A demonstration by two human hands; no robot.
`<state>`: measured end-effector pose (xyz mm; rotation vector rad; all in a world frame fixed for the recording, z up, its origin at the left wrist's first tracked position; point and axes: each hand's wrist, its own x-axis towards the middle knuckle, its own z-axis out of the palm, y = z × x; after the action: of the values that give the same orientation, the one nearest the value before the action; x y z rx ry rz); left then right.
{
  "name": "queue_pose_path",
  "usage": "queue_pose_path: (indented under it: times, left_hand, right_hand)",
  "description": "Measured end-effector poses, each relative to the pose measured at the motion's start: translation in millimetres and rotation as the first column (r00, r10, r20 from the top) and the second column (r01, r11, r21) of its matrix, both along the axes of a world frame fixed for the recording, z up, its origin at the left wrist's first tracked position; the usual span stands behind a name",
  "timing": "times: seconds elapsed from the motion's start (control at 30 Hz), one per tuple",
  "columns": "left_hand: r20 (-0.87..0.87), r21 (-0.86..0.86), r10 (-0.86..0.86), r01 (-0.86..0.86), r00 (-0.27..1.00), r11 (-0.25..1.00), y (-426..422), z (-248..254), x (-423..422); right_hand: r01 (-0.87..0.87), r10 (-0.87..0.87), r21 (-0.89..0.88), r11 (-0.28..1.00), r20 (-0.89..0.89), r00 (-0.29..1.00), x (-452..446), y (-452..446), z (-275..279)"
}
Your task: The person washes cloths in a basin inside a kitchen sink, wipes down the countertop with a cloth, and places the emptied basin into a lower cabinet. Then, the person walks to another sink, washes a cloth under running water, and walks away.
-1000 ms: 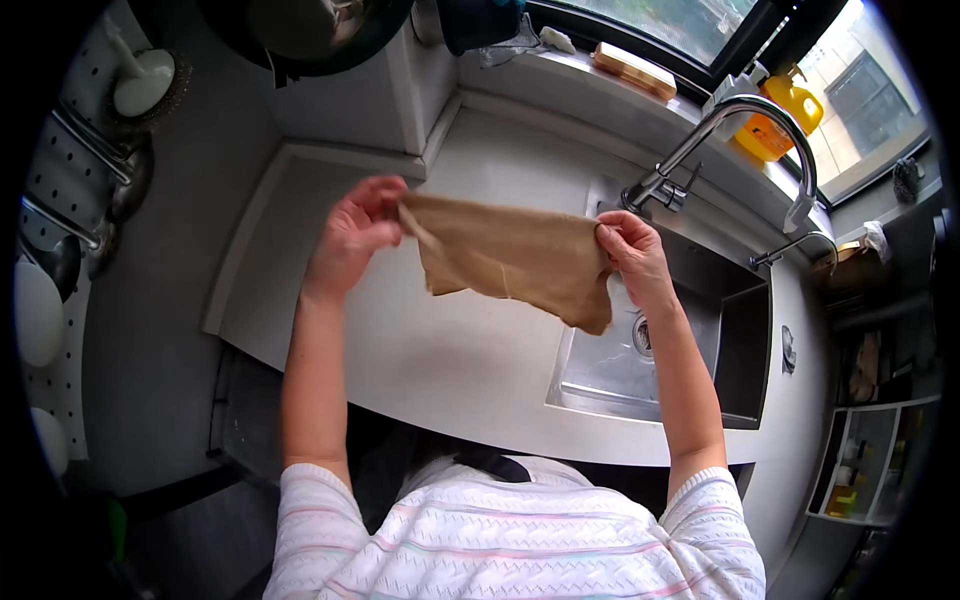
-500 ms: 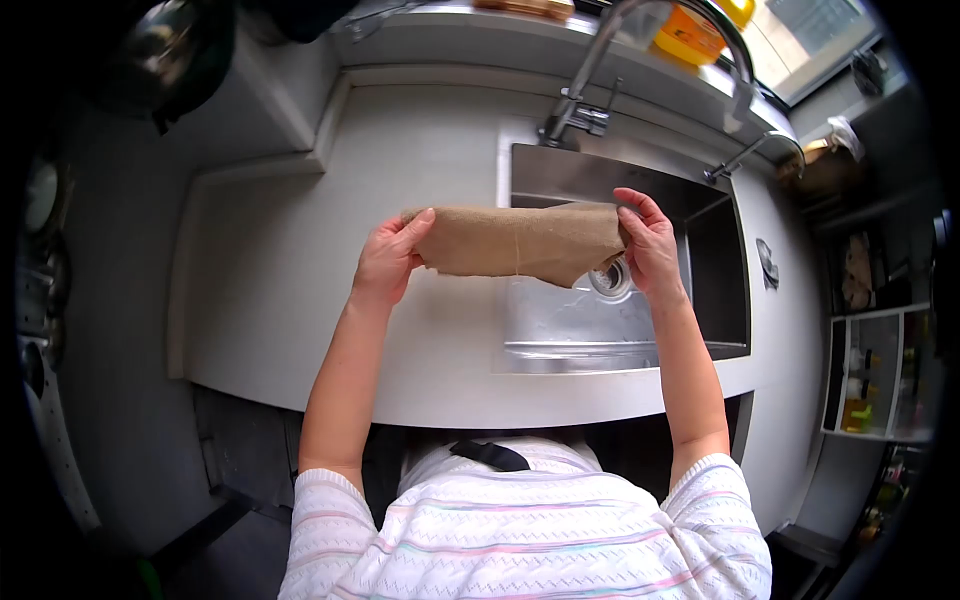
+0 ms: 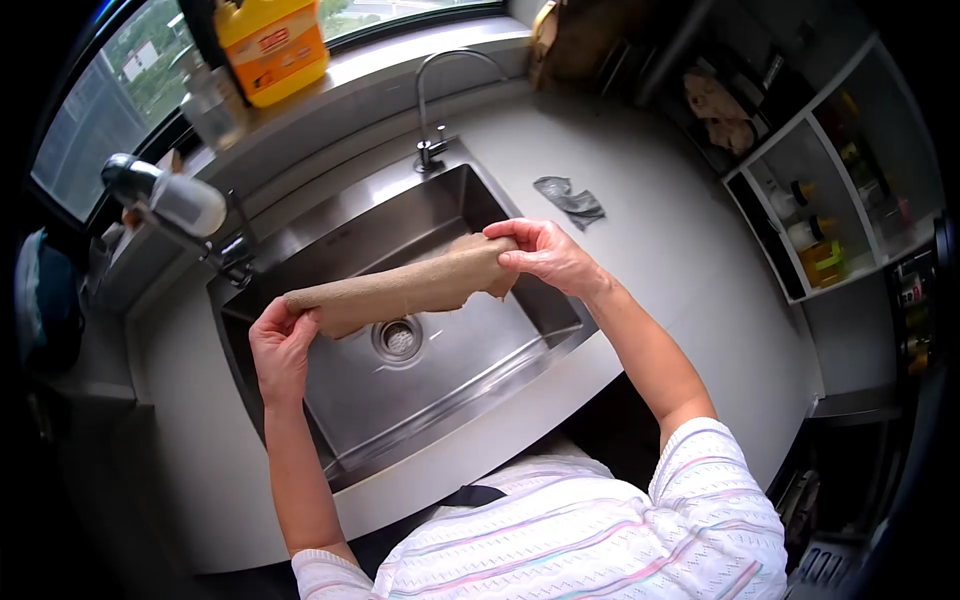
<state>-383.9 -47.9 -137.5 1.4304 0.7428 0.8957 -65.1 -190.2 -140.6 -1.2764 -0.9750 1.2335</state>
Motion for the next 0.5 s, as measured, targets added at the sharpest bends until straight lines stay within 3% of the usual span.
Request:
queue_pose_path:
  times: [0.07,0.1,0.27,0.4,0.47,0.5]
  left_hand:
    - [0.086,-0.030,-0.041,0.044,0.995,0.999,-6,0,41]
    - [0.134,-0.084,-0.067,0.079,0.989,0.993,-18,6,95]
    - [0.376,-0.372,-0.208,0.353,0.903,0.859,-27,27,206]
    - [0.639,-0.129,-0.359,0.555,0.681,0.822,-58,91,260]
    - [0.605,-0.170,-0.381,0.582,0.699,0.795,-63,74,276]
    - [0.590,-0.181,-0.397,0.594,0.703,0.784,-64,59,287]
  right_hand:
    - [0.079,-0.073,-0.038,0.996,0.146,0.987,33,-22,10]
    - [0.106,-0.101,-0.031,0.994,0.128,0.987,80,-40,19]
    - [0.357,-0.357,-0.024,0.934,0.025,0.934,162,-86,43]
    - [0.346,-0.402,0.444,0.826,0.035,0.915,164,-129,145]
    - [0.379,-0.452,0.503,0.777,0.026,0.892,160,-152,154]
    - [0.414,-0.463,0.434,0.800,0.009,0.886,172,-170,141]
